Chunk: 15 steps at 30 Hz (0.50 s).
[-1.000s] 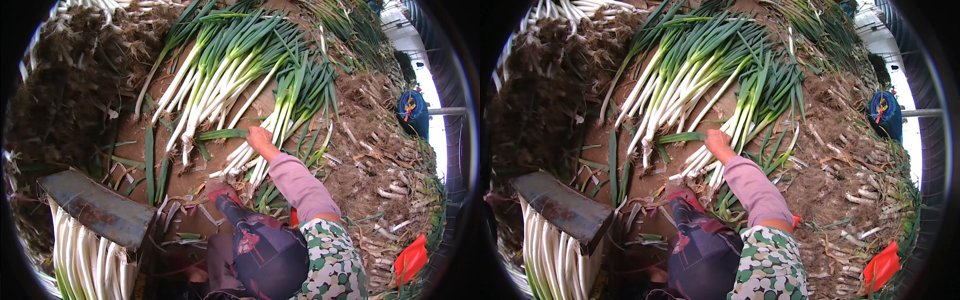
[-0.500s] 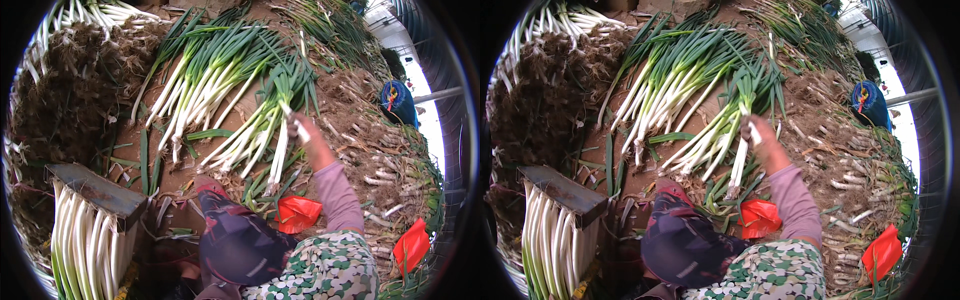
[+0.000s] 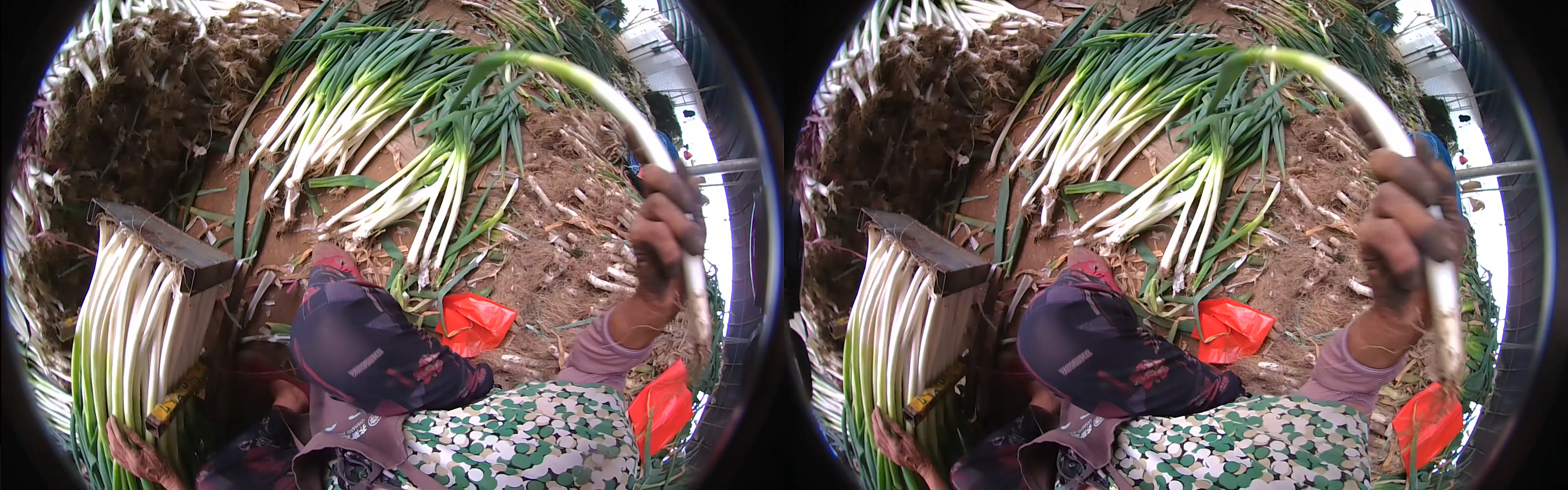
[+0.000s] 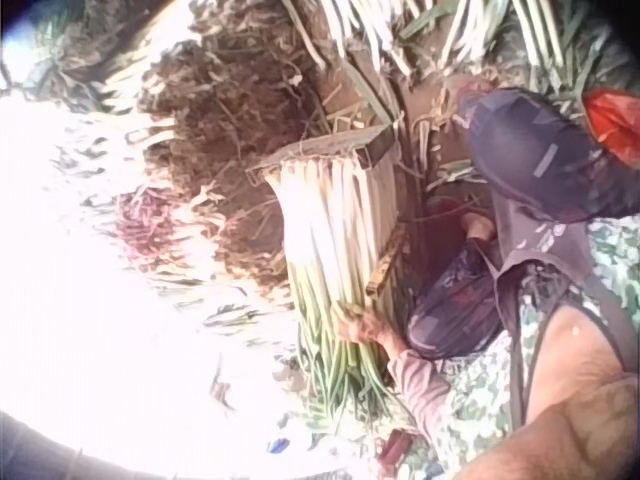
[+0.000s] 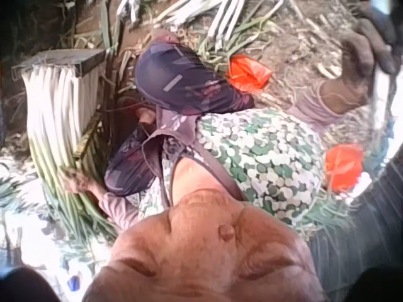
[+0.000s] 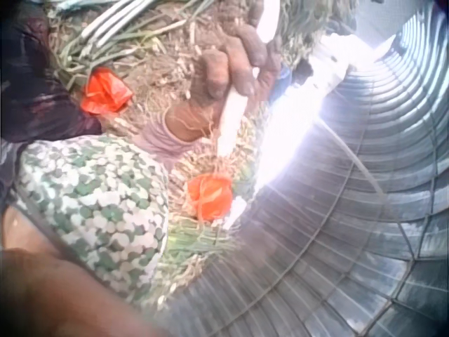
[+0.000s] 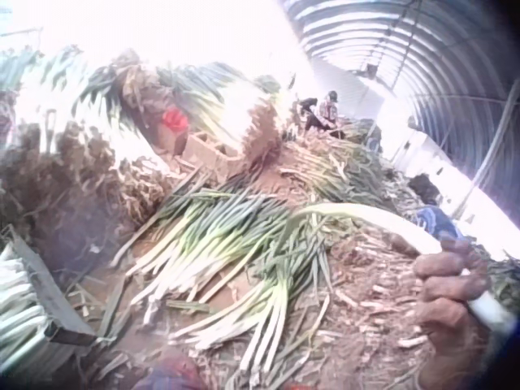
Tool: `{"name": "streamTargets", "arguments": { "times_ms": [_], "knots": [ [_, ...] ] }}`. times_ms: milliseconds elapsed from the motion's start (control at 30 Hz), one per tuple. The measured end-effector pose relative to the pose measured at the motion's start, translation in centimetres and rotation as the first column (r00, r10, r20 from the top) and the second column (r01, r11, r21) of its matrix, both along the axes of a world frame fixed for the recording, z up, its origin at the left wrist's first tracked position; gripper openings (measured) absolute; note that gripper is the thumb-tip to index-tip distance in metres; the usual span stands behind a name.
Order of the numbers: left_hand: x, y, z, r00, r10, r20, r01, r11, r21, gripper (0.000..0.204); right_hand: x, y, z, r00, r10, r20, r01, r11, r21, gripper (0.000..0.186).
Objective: The person gathers green onions from a pile, aligns them into a bundle, and secures them with a pink tie. The person repeats this process multiple times, creating several finished bundles.
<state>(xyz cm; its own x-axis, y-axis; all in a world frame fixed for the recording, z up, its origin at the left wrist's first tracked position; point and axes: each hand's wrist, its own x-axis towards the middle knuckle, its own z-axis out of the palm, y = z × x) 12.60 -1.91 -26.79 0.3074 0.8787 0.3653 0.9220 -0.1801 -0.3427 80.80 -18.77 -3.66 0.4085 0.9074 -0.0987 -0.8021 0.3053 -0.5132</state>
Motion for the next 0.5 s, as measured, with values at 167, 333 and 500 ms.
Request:
{"name": "streamTargets", "arguments": {
  "times_ms": [167, 333, 500],
  "knots": [
    [1.4, -0.2, 0.8, 1.000, 0.025, -0.007, -0.025, 1.000, 0.007, 0.035, 3.4, 1.4, 0.2, 0.970, -0.032, 0.241, 0.022, 0.999, 0.043, 0.056],
    [1.1, -0.5, 0.9, 0.999, 0.031, 0.019, -0.031, 0.999, -0.015, 0.036, 3.8, 9.9, -17.8, 0.634, -0.245, 0.733, 0.634, 0.707, -0.312, 0.024],
    [-0.1, 0.8, 0.2, 1.000, -0.030, -0.005, 0.030, 0.999, -0.045, 0.037, 5.3, 11.3, -54.1, 0.869, -0.073, 0.489, 0.478, 0.376, -0.794, 0.015]
  ]
}}
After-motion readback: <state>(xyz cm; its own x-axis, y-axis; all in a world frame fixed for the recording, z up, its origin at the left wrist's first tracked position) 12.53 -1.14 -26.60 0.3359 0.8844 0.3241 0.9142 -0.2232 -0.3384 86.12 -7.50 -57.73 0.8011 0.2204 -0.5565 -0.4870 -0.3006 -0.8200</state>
